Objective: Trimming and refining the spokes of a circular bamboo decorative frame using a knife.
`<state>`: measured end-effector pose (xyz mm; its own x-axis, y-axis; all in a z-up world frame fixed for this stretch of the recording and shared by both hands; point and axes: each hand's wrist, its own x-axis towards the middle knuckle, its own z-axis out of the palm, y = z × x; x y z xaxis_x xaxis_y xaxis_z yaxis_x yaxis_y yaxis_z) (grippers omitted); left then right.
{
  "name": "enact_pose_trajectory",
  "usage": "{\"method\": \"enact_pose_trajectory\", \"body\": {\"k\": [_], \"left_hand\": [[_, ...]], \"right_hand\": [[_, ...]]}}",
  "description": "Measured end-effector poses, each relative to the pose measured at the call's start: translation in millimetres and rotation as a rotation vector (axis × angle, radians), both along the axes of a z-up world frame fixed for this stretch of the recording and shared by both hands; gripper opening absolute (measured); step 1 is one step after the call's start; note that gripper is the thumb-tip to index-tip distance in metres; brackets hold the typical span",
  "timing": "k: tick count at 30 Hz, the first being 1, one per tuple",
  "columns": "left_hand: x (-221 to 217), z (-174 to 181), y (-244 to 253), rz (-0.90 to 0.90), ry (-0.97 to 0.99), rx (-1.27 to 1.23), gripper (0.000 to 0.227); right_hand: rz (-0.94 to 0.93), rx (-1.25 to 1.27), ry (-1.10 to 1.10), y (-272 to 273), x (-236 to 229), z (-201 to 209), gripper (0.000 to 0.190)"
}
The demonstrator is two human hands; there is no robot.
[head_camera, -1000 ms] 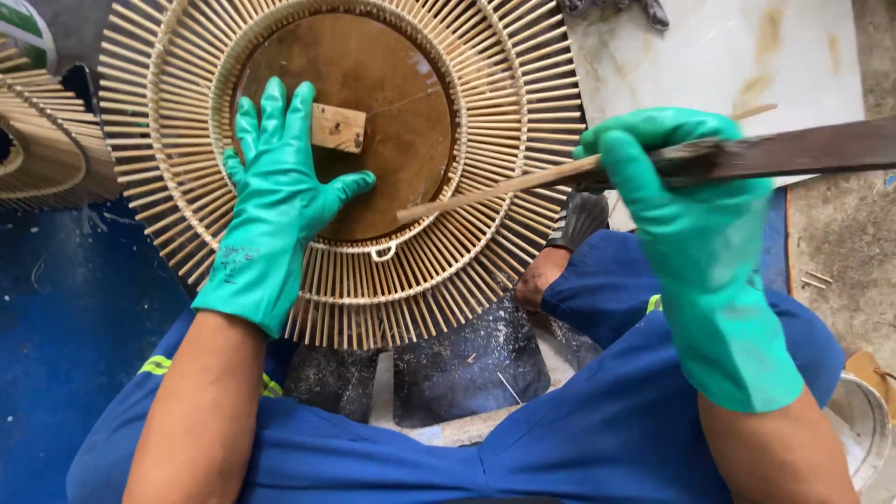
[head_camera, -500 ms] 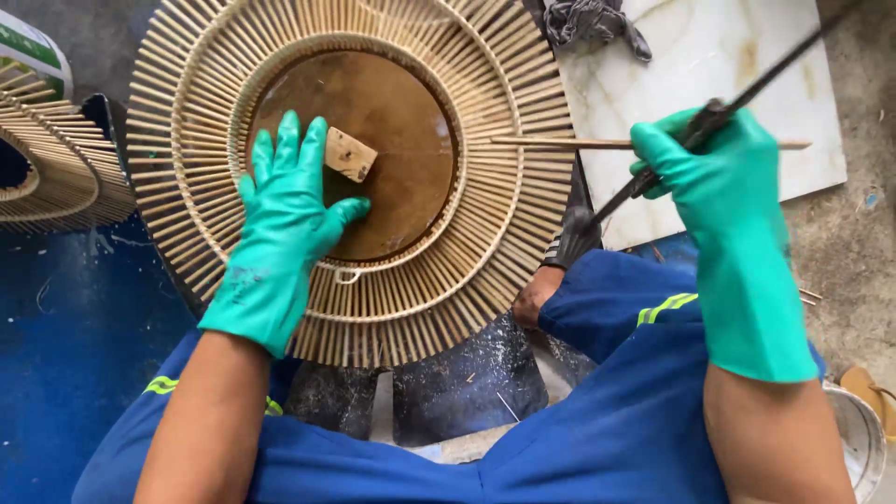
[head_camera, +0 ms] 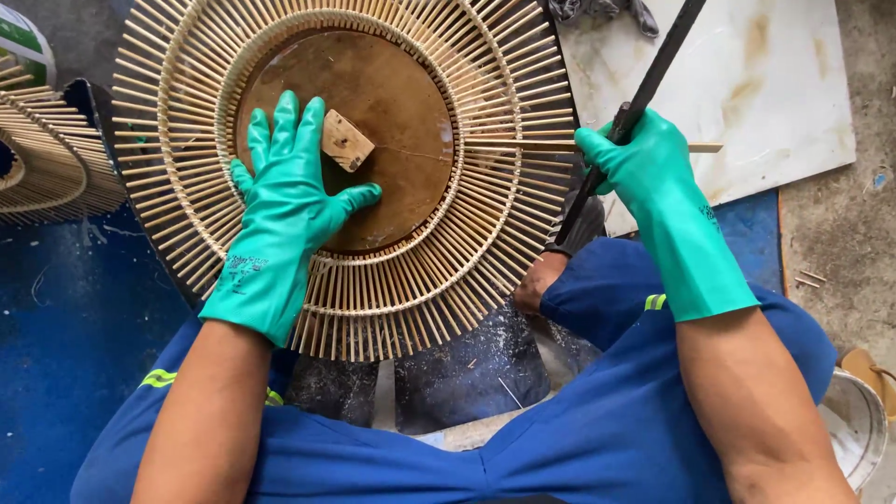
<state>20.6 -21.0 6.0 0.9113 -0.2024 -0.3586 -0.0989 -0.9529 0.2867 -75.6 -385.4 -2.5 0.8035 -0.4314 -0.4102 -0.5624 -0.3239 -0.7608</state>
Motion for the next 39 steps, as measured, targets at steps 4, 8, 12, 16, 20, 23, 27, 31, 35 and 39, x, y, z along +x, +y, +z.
{"method": "enact_pose_trajectory", "body": {"k": [4, 8, 12, 16, 20, 23, 27, 31, 35, 39], "left_hand": [[-0.4, -12.3, 8.4, -0.059, -0.052, 0.002, 0.124], [5.0, -19.7, 27.5, -0.115, -0.069, -0.092, 0.125], [-4.8, -21.7, 27.2, -0.206, -0.129, -0.107, 0.121], [-14.5, -11.7, 7.9, 0.011, -0.016, -0.051, 0.13], [-11.8, -8.5, 3.5, -0.003, -0.014, -0.003, 0.134], [-7.8, -7.9, 2.0, -0.018, 0.011, 0.03, 0.132], [-10.7, -16.2, 6.6, -0.021, -0.006, 0.032, 0.135], [-8.9, -26.8, 14.0, -0.054, -0.085, -0.04, 0.135], [-4.0, -22.5, 15.8, -0.074, -0.013, -0.034, 0.134], [-11.6, -7.8, -0.3, -0.014, 0.045, -0.019, 0.13]], "right_hand": [[0.02, -0.01, 0.024, -1.4, -3.3, 2.4, 0.031], [0.032, 0.028, 0.013, -7.7, -0.3, 12.4, 0.031], [-0.018, -0.017, -0.075, -14.9, -0.3, 19.9, 0.031], [-0.016, -0.057, -0.129, -15.0, 4.5, 13.0, 0.031], [-0.014, -0.041, -0.061, -10.6, 5.7, 0.4, 0.033], [0.029, -0.044, -0.018, -8.8, 6.7, 0.3, 0.034], [0.029, -0.09, -0.012, -6.4, 5.1, 3.9, 0.036], [0.026, -0.177, -0.042, -10.5, 5.1, 1.5, 0.036], [0.029, -0.184, -0.011, -5.1, -13.8, 38.6, 0.034], [0.001, 0.115, -0.351, 11.7, -44.8, 96.6, 0.019]]}}
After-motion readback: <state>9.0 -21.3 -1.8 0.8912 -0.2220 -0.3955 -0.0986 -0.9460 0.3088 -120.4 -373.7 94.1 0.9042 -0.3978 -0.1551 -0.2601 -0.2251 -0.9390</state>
